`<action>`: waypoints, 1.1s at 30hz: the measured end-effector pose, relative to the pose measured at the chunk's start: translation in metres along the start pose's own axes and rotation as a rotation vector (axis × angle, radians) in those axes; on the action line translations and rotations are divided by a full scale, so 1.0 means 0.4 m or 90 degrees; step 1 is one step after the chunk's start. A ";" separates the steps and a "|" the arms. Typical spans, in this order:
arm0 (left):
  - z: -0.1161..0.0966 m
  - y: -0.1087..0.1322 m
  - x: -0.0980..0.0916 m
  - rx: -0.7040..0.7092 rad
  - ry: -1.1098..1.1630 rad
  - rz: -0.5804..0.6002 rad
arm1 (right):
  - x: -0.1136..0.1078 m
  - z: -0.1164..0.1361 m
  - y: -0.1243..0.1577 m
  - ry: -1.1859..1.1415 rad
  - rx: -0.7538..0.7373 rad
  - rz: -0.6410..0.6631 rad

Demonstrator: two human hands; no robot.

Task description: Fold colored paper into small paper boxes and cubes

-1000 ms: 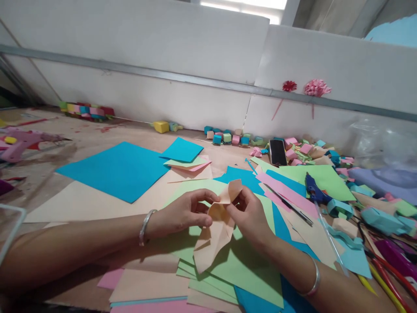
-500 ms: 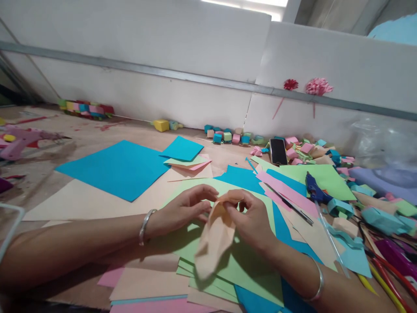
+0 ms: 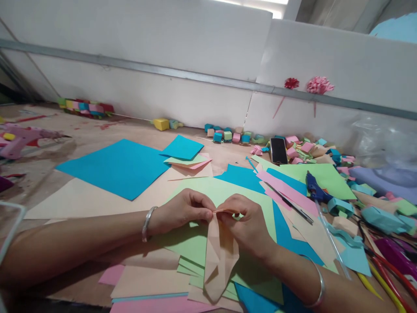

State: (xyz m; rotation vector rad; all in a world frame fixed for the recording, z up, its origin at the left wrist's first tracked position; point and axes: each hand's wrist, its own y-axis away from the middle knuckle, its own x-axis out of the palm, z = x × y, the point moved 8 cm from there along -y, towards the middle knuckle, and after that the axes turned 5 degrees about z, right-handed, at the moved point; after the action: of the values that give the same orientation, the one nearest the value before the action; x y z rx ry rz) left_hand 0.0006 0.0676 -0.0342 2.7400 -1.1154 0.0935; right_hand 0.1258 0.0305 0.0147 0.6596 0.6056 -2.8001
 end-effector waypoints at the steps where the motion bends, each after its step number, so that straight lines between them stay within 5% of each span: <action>1: 0.000 0.001 0.005 0.000 0.027 0.014 | -0.002 0.002 0.001 -0.012 0.003 0.000; 9: 0.014 0.017 0.065 -0.082 0.270 0.156 | -0.008 0.011 0.009 -0.031 0.040 -0.053; 17: 0.019 0.014 0.049 -0.095 0.285 0.108 | -0.026 0.050 0.009 -0.020 -0.081 -0.089; 33: 0.027 0.005 0.018 -0.074 0.328 0.057 | -0.003 0.108 0.013 0.238 -0.213 0.037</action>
State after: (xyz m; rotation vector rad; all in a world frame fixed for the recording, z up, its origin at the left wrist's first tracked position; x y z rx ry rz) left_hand 0.0040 0.0592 -0.0435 2.3574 -1.0472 0.6799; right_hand 0.1118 0.0074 0.0487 1.1092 1.0721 -2.4476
